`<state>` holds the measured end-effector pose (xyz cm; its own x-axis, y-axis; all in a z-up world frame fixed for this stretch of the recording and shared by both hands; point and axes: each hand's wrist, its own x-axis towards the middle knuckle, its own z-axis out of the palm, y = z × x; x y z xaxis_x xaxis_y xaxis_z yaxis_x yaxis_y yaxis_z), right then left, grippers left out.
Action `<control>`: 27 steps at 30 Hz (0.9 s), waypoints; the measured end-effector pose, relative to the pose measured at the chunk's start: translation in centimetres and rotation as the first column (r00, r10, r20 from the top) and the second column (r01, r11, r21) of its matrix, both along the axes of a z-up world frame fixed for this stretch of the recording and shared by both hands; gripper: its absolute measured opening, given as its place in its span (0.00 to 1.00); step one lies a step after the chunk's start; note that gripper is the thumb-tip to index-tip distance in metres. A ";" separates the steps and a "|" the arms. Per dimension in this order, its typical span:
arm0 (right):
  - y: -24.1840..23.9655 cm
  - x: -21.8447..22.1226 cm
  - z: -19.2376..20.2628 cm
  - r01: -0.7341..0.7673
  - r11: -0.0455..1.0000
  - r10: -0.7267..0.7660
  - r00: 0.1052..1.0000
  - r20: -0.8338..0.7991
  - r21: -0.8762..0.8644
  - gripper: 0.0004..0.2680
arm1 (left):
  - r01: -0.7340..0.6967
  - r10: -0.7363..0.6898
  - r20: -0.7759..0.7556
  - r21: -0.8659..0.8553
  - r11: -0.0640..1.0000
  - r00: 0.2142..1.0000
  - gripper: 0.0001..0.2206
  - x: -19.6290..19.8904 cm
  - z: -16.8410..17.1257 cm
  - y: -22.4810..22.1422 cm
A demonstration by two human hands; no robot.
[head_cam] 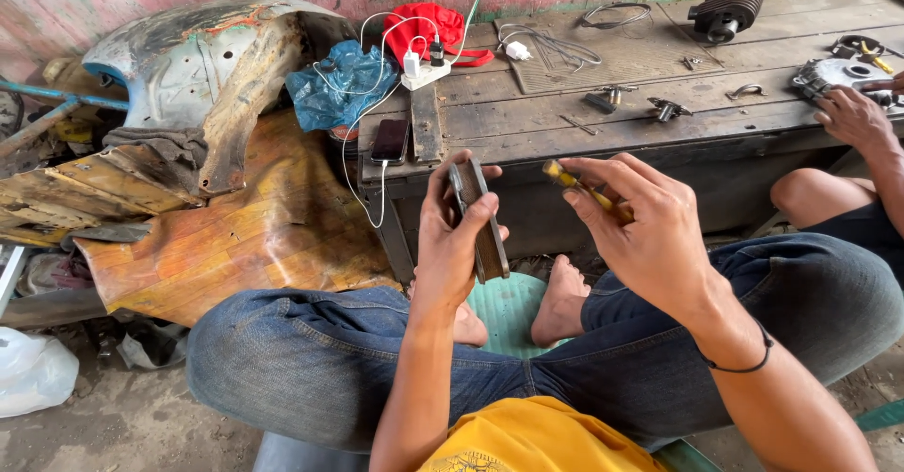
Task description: The person uses a small yellow-handled tool to scrape and clean the interior and exterior surfaces of a metal mechanical part. They rotate the part to access different areas and continue scraping until the end of the clip.
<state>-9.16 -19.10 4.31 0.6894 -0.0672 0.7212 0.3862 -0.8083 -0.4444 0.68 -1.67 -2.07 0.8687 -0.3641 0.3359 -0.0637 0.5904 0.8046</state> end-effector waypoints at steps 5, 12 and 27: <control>2.0 -0.2 -2.1 -0.024 0.986 0.028 0.999 -0.020 0.163 0.08 | -0.114 0.105 -0.122 -0.071 0.991 0.987 0.24 0.2 -0.2 -0.5; 4.4 0.1 -6.4 0.000 0.991 -0.011 0.996 0.089 0.131 0.05 | -0.300 0.254 -0.291 -0.125 0.946 0.922 0.23 1.1 -1.6 -1.7; 3.4 2.8 -10.4 -0.104 0.993 0.113 0.966 0.232 -0.048 0.05 | -0.135 -0.269 -0.536 -0.598 0.790 0.800 0.08 3.1 -2.5 -0.5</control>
